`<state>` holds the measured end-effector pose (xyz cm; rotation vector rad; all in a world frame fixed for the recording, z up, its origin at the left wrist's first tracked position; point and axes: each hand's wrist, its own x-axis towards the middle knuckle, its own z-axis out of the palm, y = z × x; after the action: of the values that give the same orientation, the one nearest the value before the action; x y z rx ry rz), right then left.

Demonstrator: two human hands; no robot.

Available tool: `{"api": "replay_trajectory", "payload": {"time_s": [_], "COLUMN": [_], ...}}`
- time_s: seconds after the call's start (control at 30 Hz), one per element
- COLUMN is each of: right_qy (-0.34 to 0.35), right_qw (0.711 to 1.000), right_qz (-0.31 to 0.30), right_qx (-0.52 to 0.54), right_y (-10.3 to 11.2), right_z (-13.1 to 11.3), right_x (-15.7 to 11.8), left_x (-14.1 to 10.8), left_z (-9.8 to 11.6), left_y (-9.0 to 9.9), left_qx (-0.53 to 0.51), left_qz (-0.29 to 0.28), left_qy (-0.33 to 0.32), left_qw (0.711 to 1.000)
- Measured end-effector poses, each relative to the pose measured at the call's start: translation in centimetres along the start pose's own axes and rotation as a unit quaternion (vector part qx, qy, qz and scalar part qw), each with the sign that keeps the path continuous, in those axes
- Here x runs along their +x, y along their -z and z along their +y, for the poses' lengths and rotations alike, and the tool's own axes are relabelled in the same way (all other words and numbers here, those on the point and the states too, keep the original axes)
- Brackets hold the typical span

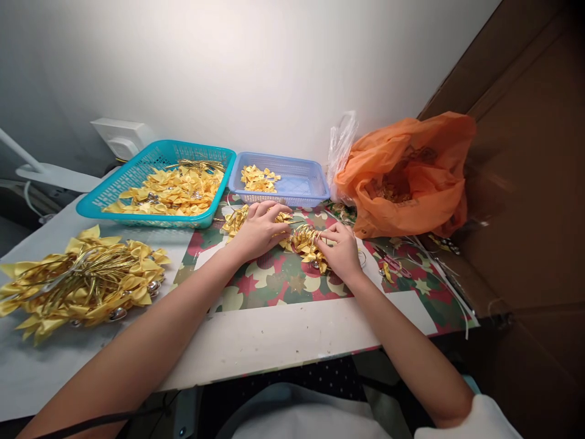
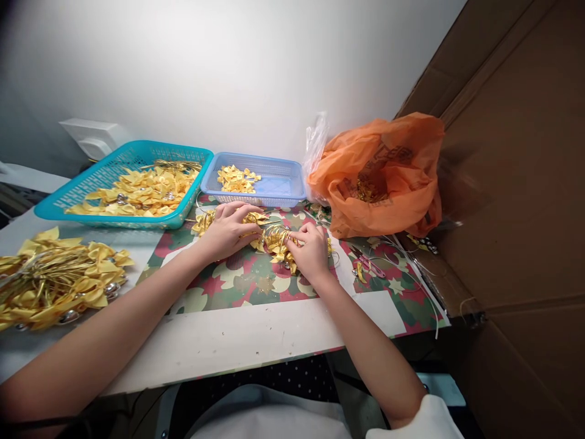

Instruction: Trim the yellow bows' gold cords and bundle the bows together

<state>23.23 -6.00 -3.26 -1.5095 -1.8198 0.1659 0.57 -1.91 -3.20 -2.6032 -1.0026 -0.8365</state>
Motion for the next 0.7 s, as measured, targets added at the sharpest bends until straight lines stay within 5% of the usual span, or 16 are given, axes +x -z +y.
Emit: {"api": "replay_trajectory", "payload": {"time_s": [0.4,0.7], "right_qy": [0.013,0.057], "right_qw": [0.999,0.983], "right_qz": [-0.041,-0.151], "right_qx": [-0.013,-0.083], "right_y": [0.13,0.75], "right_z": [-0.45,-0.77], "right_x": [0.26,0.96], "left_x": [0.2,0.3], "left_z": [0.46,0.76], "left_y": [-0.01,-0.02], "left_qx": [-0.054,-0.061], "left_qz": [-0.005,-0.034], "left_qy": [0.042,0.061], "left_qw": [0.998,0.996]}}
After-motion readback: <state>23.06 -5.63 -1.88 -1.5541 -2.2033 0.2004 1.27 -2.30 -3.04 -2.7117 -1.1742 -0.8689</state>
